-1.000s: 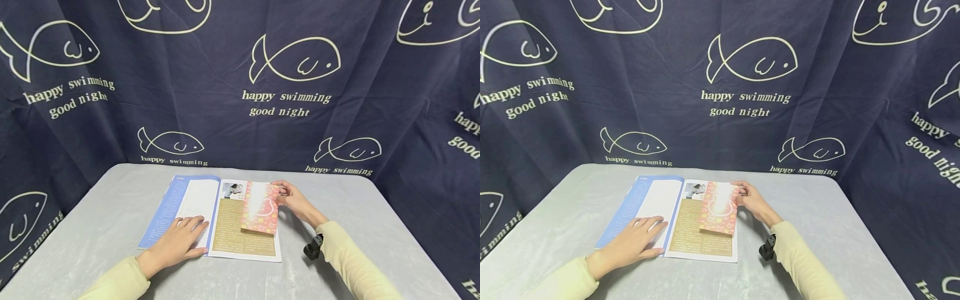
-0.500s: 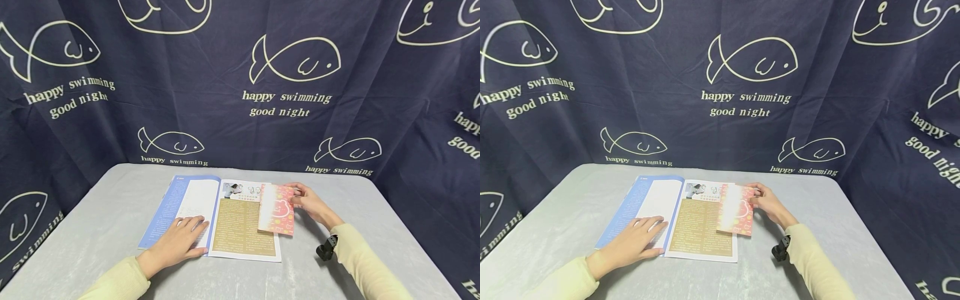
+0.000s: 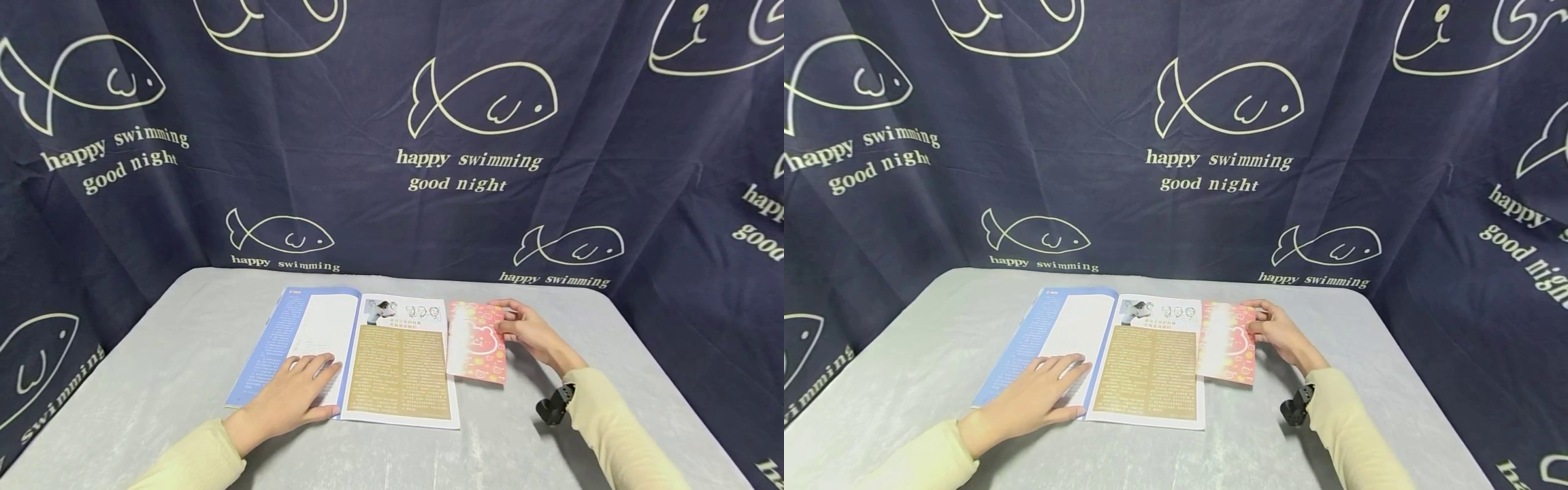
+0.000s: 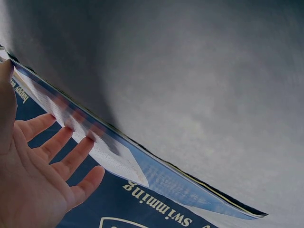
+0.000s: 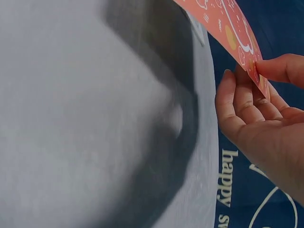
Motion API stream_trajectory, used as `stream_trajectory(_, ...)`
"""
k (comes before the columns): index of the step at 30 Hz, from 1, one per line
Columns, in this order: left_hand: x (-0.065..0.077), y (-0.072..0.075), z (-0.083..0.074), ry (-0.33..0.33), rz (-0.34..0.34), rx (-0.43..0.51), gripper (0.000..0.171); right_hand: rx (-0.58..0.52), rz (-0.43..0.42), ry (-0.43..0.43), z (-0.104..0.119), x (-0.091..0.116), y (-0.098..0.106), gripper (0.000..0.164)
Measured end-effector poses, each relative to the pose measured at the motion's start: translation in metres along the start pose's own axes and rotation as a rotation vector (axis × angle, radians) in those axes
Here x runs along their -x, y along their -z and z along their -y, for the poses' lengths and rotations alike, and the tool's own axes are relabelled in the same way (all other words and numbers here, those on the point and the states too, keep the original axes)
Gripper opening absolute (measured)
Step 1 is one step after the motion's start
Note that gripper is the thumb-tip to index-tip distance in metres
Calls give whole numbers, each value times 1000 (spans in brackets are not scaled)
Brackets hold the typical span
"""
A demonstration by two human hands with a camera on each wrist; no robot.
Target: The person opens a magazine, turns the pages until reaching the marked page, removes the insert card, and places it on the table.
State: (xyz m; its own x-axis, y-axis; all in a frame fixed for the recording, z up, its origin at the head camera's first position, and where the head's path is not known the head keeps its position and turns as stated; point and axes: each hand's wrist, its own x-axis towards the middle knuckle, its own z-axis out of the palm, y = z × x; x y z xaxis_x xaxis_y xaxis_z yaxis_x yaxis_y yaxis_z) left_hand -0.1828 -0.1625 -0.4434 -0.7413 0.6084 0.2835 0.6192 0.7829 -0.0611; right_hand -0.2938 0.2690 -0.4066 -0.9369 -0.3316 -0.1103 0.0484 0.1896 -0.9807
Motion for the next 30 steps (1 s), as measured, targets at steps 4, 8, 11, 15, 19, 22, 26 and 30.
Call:
stream_trajectory(4,0,0,0,4,7,1,64,1,-11,-8,-3,1,9,55)
stream_trajectory(8,0,0,0,5,10,3,64,19,-19,-17,-5,4,17,55)
stream_trajectory(11,0,1,-1,7,9,4,63,41,-29,-39,-5,6,22,54)
stream_trajectory(15,0,0,-1,6,1,-1,63,64,-38,-68,-6,7,25,55)
stream_trajectory(19,0,0,0,3,-6,-6,63,69,-48,-73,-9,7,26,57)
stream_trajectory(22,0,0,0,3,-7,-8,63,75,-67,-89,-13,5,26,58)
stream_trajectory(26,1,0,0,4,-6,-8,63,96,-88,-105,-18,1,25,58)
stream_trajectory(30,0,0,-1,5,-3,-3,63,122,-94,-110,-22,-1,24,58)
